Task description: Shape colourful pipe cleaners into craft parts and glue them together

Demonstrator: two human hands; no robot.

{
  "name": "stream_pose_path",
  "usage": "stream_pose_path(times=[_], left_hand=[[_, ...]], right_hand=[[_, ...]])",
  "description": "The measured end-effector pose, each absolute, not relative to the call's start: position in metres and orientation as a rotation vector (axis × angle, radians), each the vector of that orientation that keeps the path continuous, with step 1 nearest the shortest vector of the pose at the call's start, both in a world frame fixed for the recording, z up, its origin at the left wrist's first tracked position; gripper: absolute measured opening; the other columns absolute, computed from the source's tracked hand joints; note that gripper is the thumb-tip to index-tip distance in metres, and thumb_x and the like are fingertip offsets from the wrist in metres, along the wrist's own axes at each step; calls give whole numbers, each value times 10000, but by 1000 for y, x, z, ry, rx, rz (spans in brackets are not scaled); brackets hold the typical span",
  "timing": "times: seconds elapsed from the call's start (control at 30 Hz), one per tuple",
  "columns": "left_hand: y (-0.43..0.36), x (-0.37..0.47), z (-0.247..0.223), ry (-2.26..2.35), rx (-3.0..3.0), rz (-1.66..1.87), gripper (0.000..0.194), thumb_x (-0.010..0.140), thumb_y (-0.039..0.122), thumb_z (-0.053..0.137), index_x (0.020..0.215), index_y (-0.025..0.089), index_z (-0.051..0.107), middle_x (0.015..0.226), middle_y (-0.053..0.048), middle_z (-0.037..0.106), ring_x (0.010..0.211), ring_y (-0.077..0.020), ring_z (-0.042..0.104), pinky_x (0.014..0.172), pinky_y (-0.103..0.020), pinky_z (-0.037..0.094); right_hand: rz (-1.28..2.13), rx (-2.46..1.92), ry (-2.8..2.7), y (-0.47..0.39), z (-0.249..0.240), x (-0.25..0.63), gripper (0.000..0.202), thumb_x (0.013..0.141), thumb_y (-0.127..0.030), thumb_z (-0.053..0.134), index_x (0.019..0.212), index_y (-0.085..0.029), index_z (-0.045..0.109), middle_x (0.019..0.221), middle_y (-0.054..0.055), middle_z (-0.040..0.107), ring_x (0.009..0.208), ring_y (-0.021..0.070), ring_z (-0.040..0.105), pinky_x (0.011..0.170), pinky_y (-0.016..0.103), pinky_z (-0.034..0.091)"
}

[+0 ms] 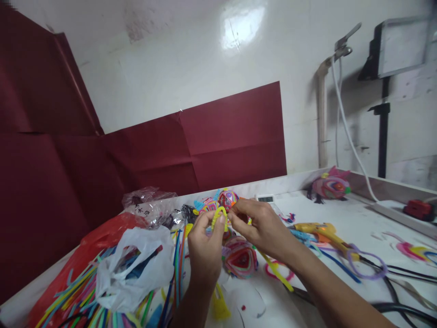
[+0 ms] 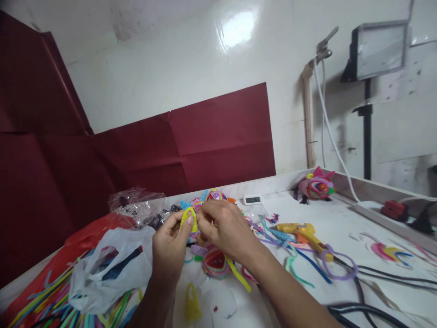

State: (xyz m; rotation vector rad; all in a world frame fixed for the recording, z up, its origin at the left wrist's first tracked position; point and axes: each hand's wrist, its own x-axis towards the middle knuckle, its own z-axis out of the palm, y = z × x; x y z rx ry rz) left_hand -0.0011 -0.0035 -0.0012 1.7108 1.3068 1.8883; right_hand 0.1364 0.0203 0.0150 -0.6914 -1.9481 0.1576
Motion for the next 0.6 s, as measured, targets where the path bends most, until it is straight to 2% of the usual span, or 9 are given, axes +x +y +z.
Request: stream_pose_path(times=[0.17, 0.4, 0.5, 0.6], left_hand=[[-3, 0, -3, 1447, 2099, 1956, 97, 805, 176, 557, 760, 175, 643, 744, -33, 647, 732, -166, 602, 697, -252, 442], [6, -4, -14, 1446, 2597, 1961, 122, 824, 133, 524, 831, 167, 641, 768, -64, 660, 754, -192, 598, 755, -301, 438], [6, -6, -12, 1456, 2451, 1964, 116, 807, 153, 534, 788, 172, 646, 761, -62, 653, 756, -195, 597, 744, -302, 435], [6, -6, -6, 1467, 1973, 1855, 102, 787, 212, 555, 739, 170, 635, 723, -40, 639, 706, -177, 588, 672, -274, 438]], right_hand=[[584, -874, -1804, 18, 16, 132, 180, 715, -220, 494, 539, -189, 482, 497, -36, 465, 479, 98, 408, 475, 230, 279], [1227, -897, -1514, 23, 18, 130, 233, 623, -219, 495, 412, -200, 398, 379, -67, 333, 376, 64, 281, 399, 222, 210], [1373, -850, -1441, 25, 17, 129, 199, 628, -227, 529, 443, -182, 472, 374, -61, 388, 363, 59, 311, 390, 211, 200], [1452, -738, -1490, 28, 14, 132, 221, 666, -290, 575, 494, -162, 524, 418, -36, 480, 387, 60, 378, 407, 201, 230]])
